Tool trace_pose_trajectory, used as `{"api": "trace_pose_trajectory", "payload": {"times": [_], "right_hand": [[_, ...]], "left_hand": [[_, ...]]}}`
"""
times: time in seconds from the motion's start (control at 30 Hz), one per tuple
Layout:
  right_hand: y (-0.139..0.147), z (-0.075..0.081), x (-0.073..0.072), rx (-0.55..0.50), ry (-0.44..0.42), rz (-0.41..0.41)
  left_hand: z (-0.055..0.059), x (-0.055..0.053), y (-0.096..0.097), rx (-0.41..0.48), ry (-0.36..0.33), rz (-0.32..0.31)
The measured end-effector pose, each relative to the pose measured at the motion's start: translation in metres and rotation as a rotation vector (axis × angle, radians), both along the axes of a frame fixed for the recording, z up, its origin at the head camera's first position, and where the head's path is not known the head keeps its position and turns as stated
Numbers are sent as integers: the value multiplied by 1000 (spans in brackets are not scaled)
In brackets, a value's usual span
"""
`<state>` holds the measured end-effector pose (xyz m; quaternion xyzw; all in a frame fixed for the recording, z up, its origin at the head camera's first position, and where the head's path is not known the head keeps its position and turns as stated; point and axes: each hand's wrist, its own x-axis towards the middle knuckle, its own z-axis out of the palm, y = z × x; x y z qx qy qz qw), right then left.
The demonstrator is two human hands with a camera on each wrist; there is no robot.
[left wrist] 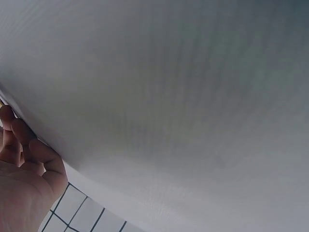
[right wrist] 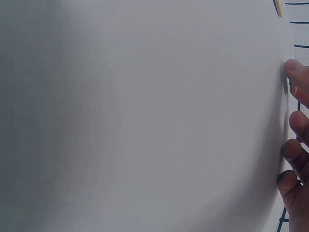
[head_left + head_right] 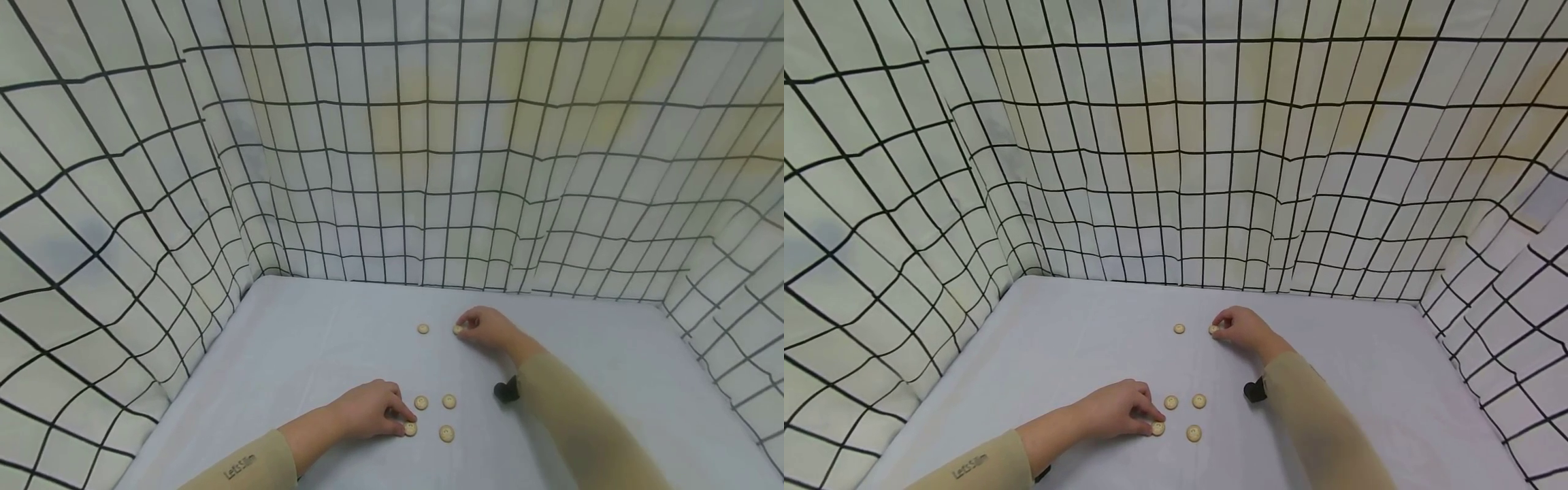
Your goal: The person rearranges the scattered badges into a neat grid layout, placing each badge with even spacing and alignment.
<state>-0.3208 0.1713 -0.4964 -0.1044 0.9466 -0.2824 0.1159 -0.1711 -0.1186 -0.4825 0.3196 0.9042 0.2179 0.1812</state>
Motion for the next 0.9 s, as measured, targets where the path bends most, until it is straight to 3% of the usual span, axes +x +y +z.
{"api": "trace_pose_trajectory", "payload": {"times": [0.13,0.33,0.9], "right_hand": [[-4,-1,-2,18,14,21],[-4,-6,-5,35,22,-8],[-3,-1,-1,34,7,8]], "left_hand": [[-2,-1,0,-1,-4,5],[-4,-3,0,0,-6,10],[1,1,2,1,7,13]]}}
